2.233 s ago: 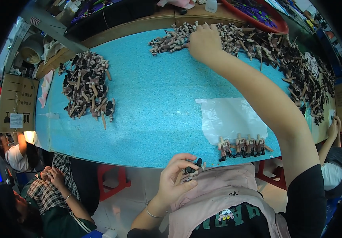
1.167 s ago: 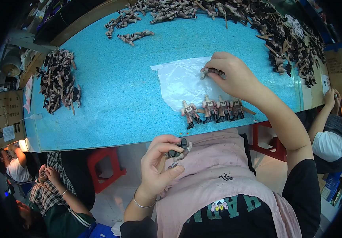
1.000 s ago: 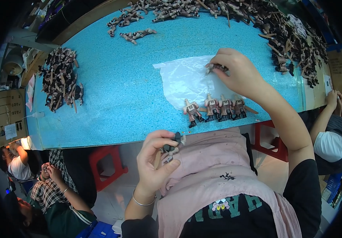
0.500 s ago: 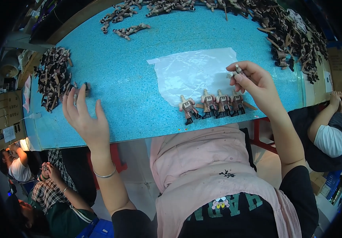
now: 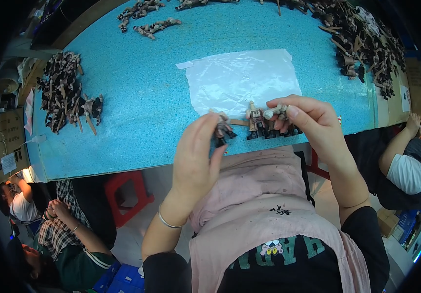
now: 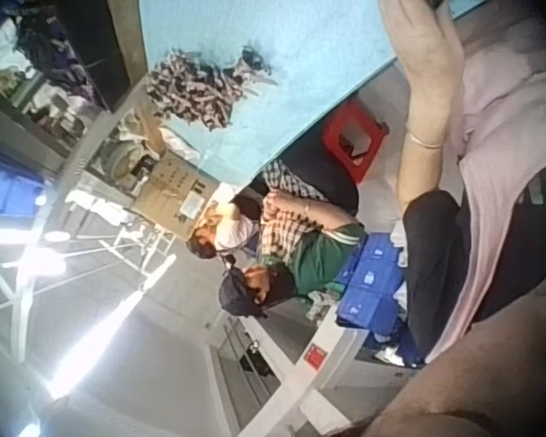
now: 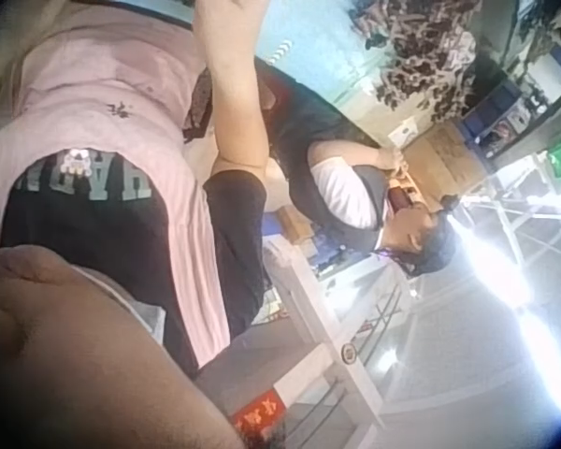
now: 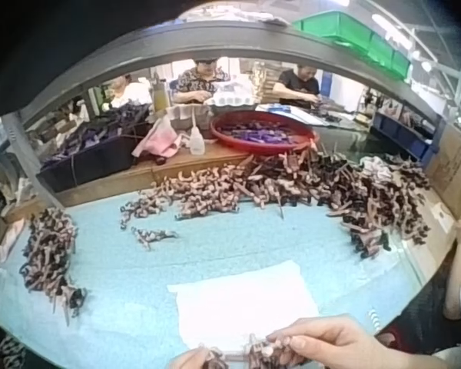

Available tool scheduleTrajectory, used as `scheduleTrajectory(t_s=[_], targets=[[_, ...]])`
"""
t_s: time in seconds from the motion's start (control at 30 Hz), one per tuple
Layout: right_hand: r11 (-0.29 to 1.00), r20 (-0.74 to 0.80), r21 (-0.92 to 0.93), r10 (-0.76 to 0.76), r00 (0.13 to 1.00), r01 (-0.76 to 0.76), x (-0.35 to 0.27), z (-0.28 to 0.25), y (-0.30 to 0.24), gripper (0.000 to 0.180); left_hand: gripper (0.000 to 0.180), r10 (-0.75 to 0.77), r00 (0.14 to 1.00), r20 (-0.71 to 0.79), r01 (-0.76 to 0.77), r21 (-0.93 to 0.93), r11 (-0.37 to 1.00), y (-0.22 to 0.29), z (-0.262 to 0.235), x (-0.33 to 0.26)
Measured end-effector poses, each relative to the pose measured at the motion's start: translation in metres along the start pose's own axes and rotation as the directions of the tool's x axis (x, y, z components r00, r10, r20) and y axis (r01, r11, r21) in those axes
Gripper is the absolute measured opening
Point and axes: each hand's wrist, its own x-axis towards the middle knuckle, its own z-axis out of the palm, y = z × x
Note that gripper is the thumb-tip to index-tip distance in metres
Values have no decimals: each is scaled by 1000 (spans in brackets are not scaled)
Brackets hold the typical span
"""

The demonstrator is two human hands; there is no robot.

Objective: The person applies glue from a bottle onto toy figurine bodies lined up on the table. The person then assembles the figurines by attaching parts to each body by hand.

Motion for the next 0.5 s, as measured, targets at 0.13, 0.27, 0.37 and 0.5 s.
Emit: scheduleTrajectory(t_s=[0.13, 0.27, 0.37, 0.5], targets=[[999, 48, 32, -8, 999, 6, -7, 18, -1, 22, 66, -105, 994, -25, 103, -66, 993, 0, -25, -9], [989, 173, -68, -119, 978, 133, -14, 36, 8, 19, 69, -217, 968, 127, 245, -287, 926, 16, -35, -22], [960, 262, -188, -155, 953, 208, -17, 49, 10, 22, 72, -218, 941, 258, 300, -342, 891, 23, -30, -25], [933, 290, -297, -117, 950, 206, -21, 62, 15, 24, 73, -191, 947, 257, 280, -377, 883, 16, -23, -28]])
